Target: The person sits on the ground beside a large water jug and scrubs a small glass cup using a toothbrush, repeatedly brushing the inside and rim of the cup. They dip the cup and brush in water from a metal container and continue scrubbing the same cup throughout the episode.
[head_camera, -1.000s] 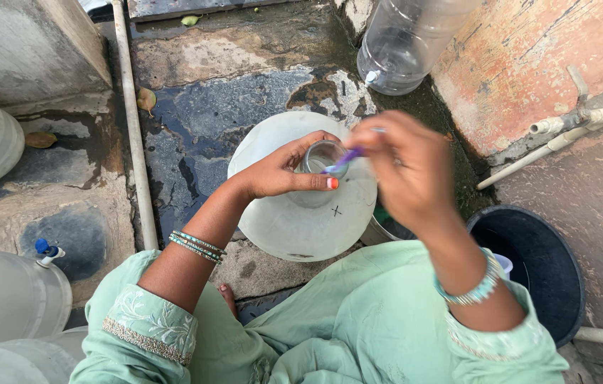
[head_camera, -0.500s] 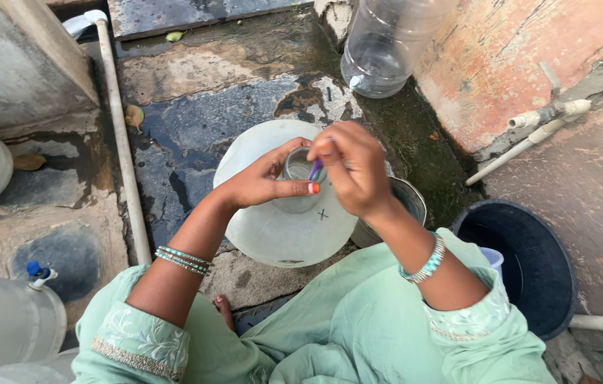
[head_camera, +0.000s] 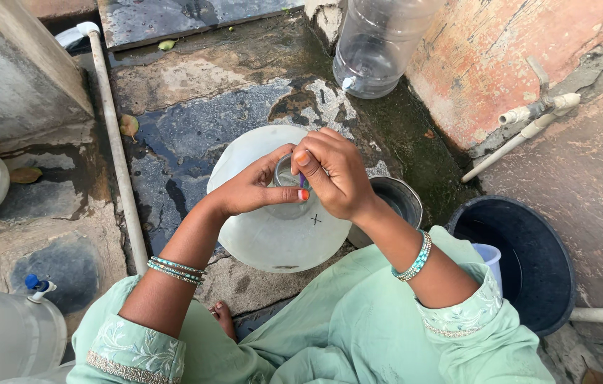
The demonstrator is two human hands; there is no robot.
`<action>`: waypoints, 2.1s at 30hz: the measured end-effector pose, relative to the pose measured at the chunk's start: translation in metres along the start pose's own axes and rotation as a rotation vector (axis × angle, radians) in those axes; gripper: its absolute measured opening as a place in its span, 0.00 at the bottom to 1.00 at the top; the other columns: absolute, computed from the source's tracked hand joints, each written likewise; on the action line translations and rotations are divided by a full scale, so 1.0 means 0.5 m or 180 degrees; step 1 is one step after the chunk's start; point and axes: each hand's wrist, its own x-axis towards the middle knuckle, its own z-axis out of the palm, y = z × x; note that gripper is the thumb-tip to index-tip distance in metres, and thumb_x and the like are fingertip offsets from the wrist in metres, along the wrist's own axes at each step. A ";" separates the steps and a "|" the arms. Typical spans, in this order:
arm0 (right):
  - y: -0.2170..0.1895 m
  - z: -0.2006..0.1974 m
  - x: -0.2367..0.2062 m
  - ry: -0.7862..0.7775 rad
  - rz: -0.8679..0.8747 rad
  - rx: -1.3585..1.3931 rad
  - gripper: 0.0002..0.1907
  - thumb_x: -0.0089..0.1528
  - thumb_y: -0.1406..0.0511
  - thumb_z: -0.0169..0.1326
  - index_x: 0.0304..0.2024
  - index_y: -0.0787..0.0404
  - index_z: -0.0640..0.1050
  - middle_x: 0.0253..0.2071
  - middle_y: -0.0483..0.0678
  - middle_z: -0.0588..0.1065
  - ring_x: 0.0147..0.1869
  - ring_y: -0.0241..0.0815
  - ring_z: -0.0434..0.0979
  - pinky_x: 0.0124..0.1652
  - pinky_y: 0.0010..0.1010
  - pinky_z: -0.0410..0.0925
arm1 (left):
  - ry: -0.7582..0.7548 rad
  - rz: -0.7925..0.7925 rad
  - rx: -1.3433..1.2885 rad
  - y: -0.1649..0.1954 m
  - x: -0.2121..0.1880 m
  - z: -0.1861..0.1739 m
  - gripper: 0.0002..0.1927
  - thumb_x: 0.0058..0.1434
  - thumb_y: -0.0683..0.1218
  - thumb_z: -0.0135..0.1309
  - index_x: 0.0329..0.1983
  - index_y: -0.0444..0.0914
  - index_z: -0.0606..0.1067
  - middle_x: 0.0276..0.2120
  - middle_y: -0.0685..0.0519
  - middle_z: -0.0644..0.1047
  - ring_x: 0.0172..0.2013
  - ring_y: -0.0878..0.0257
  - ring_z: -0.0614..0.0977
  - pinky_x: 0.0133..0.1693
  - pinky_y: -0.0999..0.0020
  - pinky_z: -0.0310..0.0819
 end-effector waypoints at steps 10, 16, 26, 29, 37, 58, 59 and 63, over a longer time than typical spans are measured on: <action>-0.112 -0.111 -0.015 0.0366 -0.0250 -0.0271 0.25 0.76 0.51 0.40 0.32 0.58 0.75 0.33 0.44 0.75 0.38 0.40 0.71 0.43 0.31 0.62 | -0.0265 0.0161 0.0096 0.000 0.003 -0.001 0.28 0.59 0.48 0.65 0.61 0.39 0.71 0.55 0.55 0.75 0.60 0.64 0.73 0.64 0.65 0.63; -0.036 -0.012 0.000 -0.0357 0.0034 -0.0243 0.19 0.73 0.56 0.46 0.33 0.60 0.76 0.36 0.44 0.73 0.43 0.45 0.69 0.48 0.36 0.62 | -0.0218 0.0172 0.0427 -0.027 -0.001 0.015 0.31 0.58 0.48 0.66 0.63 0.39 0.69 0.53 0.53 0.75 0.58 0.63 0.72 0.63 0.64 0.64; -0.009 -0.030 0.007 -0.1100 -0.0298 -0.0777 0.13 0.69 0.61 0.51 0.31 0.58 0.79 0.36 0.45 0.73 0.47 0.46 0.70 0.51 0.42 0.57 | -0.0302 0.0051 0.0472 -0.037 -0.003 0.051 0.33 0.56 0.52 0.67 0.61 0.35 0.72 0.56 0.49 0.78 0.59 0.62 0.77 0.62 0.63 0.70; 0.009 -0.033 0.001 -0.0800 0.0538 -0.0251 0.14 0.68 0.61 0.51 0.31 0.59 0.81 0.33 0.44 0.74 0.38 0.39 0.73 0.41 0.34 0.63 | -0.0156 0.0262 0.0602 -0.025 -0.001 0.058 0.38 0.57 0.54 0.68 0.65 0.34 0.67 0.59 0.48 0.75 0.62 0.60 0.73 0.64 0.62 0.65; 0.090 -0.008 -0.029 0.0605 0.1467 0.1314 0.19 0.73 0.57 0.51 0.38 0.66 0.82 0.36 0.45 0.79 0.33 0.28 0.74 0.36 0.20 0.68 | 0.0537 0.0033 0.0396 -0.005 0.008 0.056 0.35 0.57 0.58 0.65 0.62 0.38 0.68 0.51 0.49 0.78 0.55 0.62 0.77 0.59 0.64 0.69; 0.022 -0.034 0.000 -0.0799 0.0303 0.0251 0.15 0.70 0.61 0.54 0.34 0.66 0.81 0.31 0.47 0.75 0.30 0.32 0.71 0.31 0.26 0.63 | -0.0356 0.0113 0.0470 -0.036 -0.001 0.055 0.34 0.60 0.54 0.65 0.65 0.34 0.70 0.55 0.48 0.78 0.59 0.62 0.75 0.63 0.63 0.68; 0.019 -0.028 0.000 -0.0652 0.0431 0.0148 0.14 0.69 0.62 0.55 0.35 0.66 0.81 0.29 0.47 0.74 0.29 0.33 0.70 0.30 0.26 0.62 | -0.0274 0.0179 0.0422 -0.037 0.002 0.055 0.35 0.60 0.54 0.64 0.66 0.34 0.68 0.57 0.48 0.77 0.59 0.62 0.75 0.63 0.63 0.67; 0.003 -0.025 0.006 -0.0280 0.0755 -0.0152 0.12 0.70 0.64 0.57 0.35 0.67 0.82 0.28 0.49 0.72 0.28 0.36 0.68 0.29 0.27 0.61 | 0.0017 0.0599 0.0353 -0.035 0.016 0.057 0.41 0.62 0.52 0.63 0.72 0.34 0.59 0.64 0.48 0.70 0.65 0.60 0.69 0.66 0.62 0.59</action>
